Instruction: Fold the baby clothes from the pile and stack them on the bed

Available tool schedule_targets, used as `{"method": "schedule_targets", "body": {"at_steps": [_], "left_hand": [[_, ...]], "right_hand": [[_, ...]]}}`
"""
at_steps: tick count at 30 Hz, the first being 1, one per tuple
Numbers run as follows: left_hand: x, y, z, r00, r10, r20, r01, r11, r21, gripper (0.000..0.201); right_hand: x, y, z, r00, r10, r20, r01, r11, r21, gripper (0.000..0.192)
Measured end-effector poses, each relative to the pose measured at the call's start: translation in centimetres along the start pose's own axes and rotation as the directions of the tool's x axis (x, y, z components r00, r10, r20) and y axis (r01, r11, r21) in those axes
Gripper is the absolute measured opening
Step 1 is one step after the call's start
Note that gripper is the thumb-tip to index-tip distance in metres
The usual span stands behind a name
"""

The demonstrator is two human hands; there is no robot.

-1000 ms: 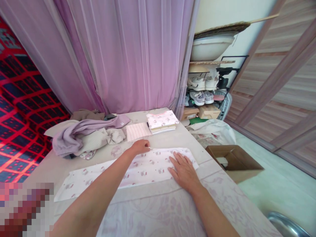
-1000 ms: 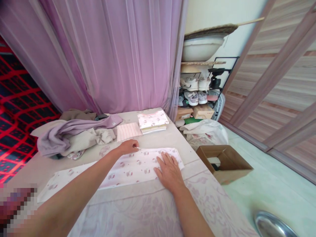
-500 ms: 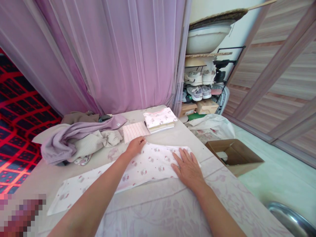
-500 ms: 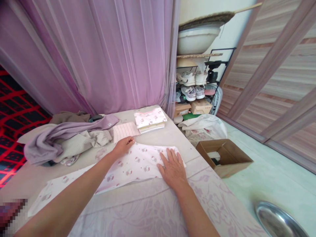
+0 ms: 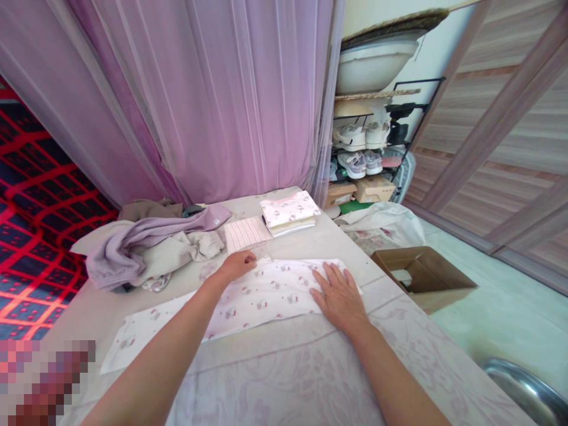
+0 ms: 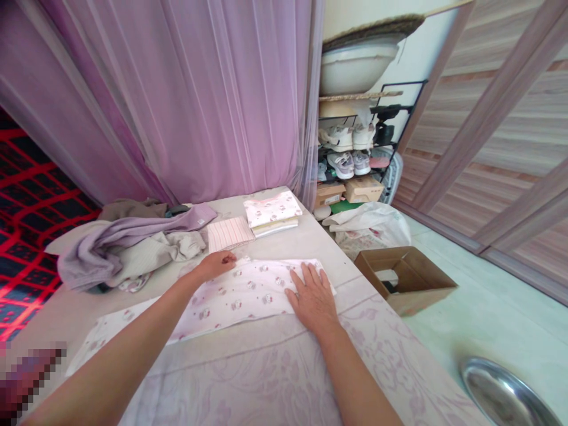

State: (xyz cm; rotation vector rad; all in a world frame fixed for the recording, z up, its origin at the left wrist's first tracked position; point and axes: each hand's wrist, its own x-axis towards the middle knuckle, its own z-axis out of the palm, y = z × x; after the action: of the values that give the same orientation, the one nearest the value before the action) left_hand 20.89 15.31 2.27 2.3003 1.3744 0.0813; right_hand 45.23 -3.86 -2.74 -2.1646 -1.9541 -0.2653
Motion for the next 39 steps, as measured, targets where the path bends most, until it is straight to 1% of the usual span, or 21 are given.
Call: {"method": "schedule_targets", "body": {"at_steps": [3,6,11,14,17,21,24,27,29,31,33,36,39], "left_hand": [[-1.0,-0.9,-1.1,0.997,-0.035,0.072,0.035,0.999,0.004,0.015],[-1.7,-1.4,-1.6,0.992,-0.041,0.119,0.041,0.999,0.004,0.013],[-2.3,-1.7,-1.4,0.989,-0.054,0.139,0.055,0.998,-0.001,0.016],[-2.6,-1.8,-1.3,0.986,-0.042,0.16,0.047,0.998,-0.028,0.018],[-2.9,-1.7,-1.3,0.989,-0.001,0.149,0.009,0.998,-0.059,0.013],[-3.2,-0.9,-0.9,0.995,0.055,0.079,-0.05,0.996,-0.072,0.01],[-3.8,-0.3,-0.3,0.997,0.075,0.023,-0.073,0.994,-0.078,0.017],[-4.5,0.2,0.2,1.0,0.029,-0.012,-0.03,0.995,-0.093,0.031],[-4.8,0.4,0.4,1.0,-0.026,0.006,0.026,0.994,-0.108,0.035],[-4.8,0.5,0.4,0.997,-0.056,0.051,0.061,0.991,-0.117,0.031],[-4.4,0.5,0.2,0.994,-0.051,0.096,0.063,0.991,-0.121,0.025],[-3.7,0.4,-0.1,0.99,-0.04,0.133,0.058,0.989,-0.135,0.03],[-3.0,0.2,0.0,0.989,-0.034,0.14,0.056,0.986,-0.156,0.027]], "right_hand": [[0.0,0.1,0.2,1.0,-0.005,-0.017,0.005,1.0,-0.001,0.047],[0.0,0.1,0.3,0.999,-0.006,-0.031,0.005,1.0,-0.014,0.046],[0.0,0.1,0.3,1.0,-0.01,-0.019,0.009,1.0,-0.029,0.046],[0.0,0.0,0.2,1.0,-0.012,-0.023,0.011,0.999,-0.034,0.046],[0.0,0.0,0.1,1.0,-0.009,-0.019,0.008,0.999,-0.039,0.046],[0.1,0.0,0.1,1.0,0.002,0.0,-0.002,1.0,-0.03,0.047],[0.1,0.0,0.2,1.0,0.003,0.008,-0.003,1.0,-0.024,0.047],[0.1,0.1,0.3,1.0,-0.002,0.0,0.002,1.0,-0.029,0.047],[0.1,0.1,0.4,1.0,-0.008,-0.016,0.007,0.999,-0.036,0.047],[0.0,0.2,0.5,1.0,-0.011,-0.027,0.01,0.999,-0.044,0.047],[0.0,0.2,0.6,0.999,-0.014,-0.034,0.013,0.999,-0.043,0.047],[0.0,0.2,0.7,0.999,-0.018,-0.046,0.017,1.0,-0.025,0.046],[0.0,0.2,0.8,0.998,-0.019,-0.058,0.018,1.0,-0.02,0.046]]}}
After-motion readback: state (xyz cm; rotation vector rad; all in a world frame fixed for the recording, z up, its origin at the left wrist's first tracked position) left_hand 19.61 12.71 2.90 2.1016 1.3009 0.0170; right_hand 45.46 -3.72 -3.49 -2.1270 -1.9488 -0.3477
